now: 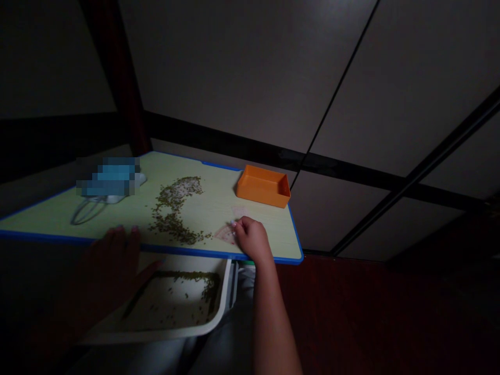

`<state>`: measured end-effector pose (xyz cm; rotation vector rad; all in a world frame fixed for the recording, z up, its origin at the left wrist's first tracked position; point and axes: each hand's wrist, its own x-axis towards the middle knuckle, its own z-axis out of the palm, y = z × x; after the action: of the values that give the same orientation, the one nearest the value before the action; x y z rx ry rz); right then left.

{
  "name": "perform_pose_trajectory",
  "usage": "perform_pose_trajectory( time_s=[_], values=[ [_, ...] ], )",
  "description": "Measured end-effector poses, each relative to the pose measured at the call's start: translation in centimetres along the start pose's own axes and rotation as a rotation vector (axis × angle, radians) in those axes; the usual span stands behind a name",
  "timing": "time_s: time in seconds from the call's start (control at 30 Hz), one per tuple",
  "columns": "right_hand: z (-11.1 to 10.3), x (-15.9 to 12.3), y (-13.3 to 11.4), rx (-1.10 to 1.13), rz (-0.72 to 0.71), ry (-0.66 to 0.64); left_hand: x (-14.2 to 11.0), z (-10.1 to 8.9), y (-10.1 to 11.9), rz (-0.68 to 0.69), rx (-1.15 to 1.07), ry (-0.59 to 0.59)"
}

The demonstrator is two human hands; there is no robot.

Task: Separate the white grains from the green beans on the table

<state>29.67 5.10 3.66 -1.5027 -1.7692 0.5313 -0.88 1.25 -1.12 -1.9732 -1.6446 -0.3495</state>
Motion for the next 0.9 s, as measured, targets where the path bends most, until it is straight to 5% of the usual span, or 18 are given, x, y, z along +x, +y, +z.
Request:
perform_pose_trajectory(
  time_s=[0.33, 0.9],
  values=[
    [0.5, 1.0, -1.4, -0.304, 0.006, 0.033, 0.2, 0.0, 0.1, -0.029, -0.030, -0.015],
    [0.3, 0.0, -0.3, -0.077, -0.006, -0.007, 0.2, -0.6, 0.2, -0.042, -0.191, -0.029]
  ],
)
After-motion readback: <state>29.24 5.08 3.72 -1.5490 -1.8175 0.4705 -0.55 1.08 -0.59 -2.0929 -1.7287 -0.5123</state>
